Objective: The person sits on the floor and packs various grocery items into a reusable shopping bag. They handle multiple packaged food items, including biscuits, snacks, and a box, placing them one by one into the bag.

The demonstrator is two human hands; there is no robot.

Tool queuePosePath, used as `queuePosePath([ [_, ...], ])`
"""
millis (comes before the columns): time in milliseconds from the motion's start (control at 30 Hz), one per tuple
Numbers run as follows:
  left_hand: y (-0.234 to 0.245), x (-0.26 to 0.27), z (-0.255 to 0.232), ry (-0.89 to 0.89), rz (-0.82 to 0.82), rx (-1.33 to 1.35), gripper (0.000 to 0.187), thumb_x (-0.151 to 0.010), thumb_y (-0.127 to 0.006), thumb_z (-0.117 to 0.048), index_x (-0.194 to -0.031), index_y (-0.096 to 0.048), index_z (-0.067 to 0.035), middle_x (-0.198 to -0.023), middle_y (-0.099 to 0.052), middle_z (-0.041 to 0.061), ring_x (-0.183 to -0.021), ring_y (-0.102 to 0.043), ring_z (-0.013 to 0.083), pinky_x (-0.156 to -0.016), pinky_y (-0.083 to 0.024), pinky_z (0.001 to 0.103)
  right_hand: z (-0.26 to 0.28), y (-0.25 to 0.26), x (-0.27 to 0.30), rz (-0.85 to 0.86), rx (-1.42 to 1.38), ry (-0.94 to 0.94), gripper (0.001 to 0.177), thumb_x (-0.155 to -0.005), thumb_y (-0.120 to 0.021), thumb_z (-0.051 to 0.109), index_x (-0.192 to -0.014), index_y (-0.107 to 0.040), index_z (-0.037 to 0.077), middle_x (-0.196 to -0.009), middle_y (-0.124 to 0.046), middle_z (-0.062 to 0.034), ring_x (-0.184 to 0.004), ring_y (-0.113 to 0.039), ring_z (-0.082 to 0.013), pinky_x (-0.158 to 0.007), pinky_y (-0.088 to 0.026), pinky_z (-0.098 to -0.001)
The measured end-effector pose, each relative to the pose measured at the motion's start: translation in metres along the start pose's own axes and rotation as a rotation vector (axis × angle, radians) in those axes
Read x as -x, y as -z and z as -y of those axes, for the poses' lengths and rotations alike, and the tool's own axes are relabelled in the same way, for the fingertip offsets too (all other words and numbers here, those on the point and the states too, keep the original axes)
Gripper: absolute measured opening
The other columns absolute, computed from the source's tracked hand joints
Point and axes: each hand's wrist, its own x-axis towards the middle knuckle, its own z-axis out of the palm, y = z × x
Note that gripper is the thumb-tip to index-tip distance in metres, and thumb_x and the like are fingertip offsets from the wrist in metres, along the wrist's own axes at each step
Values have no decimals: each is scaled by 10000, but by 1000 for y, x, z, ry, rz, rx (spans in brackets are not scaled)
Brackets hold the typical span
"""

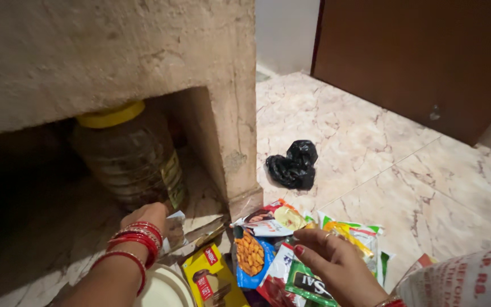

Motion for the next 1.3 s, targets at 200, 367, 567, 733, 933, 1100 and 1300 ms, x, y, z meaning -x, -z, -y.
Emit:
queuePosePath([
  [200,-28,-16,-1,100,-4,30,264,-976,-604,-105,-1184,-766,-99,-1278,-706,152,-1181,-693,357,-995,-567,441,-1,-18,-4,-2,-37,-41,415,-886,-692,158,-1273,-669,10,-1229,-760,-76,-1112,-696,-157,-965,-551,-329],
  [367,-28,-20,4,101,11,-80,277,-920,-696,-103,-1181,-782,-140,-1309,-704,93,-1224,-685,294,-1008,-566,425,4,-23,-3,12,-2,-15,419,-895,-699,186,-1276,-673,11,-1222,-761,-77,-1091,-699,-145,-941,-559,-316],
  [567,-21,-18,-5,44,-76,-35,264,-924,-657,-83,-1153,-784,-116,-1276,-715,137,-1190,-695,333,-986,-571,435,14,-14,4,-33,82,-13,414,-881,-711,191,-1258,-695,22,-1177,-787,-61,-1062,-716,-131,-906,-572,-298],
  [733,-10,-25,-32,-74,-181,221,270,-869,-708,-170,-1133,-764,-174,-1226,-694,138,-1162,-652,362,-1008,-516,466,30,-2,14,-76,52,9,425,-895,-698,217,-1282,-687,41,-1162,-771,-83,-1032,-679,-163,-872,-552,-310],
  [933,40,-20,-114,-697,-298,454,388,-781,-775,-272,-1117,-738,-81,-1112,-739,188,-1061,-717,333,-928,-558,424,84,28,34,-459,-258,-20,636,-889,-577,487,-1364,-578,63,-1330,-661,-118,-1241,-622,-248,-1009,-486,-418],
  [1100,89,61,-191,-962,-317,754,398,-875,-694,-302,-1182,-697,-49,-1148,-729,167,-1011,-741,312,-897,-568,401,120,52,54,-619,-629,-20,837,-937,-441,681,-1460,-435,28,-1502,-504,-223,-1384,-495,-337,-1111,-385,-536],
  [1300,65,154,-253,-1355,-376,998,383,-991,-584,-286,-1258,-668,-24,-1257,-700,205,-1128,-675,319,-960,-522,403,140,52,73,-588,-997,-28,905,-939,-387,679,-1512,-338,-18,-1582,-364,-318,-1455,-382,-384,-1170,-295,-584],
])
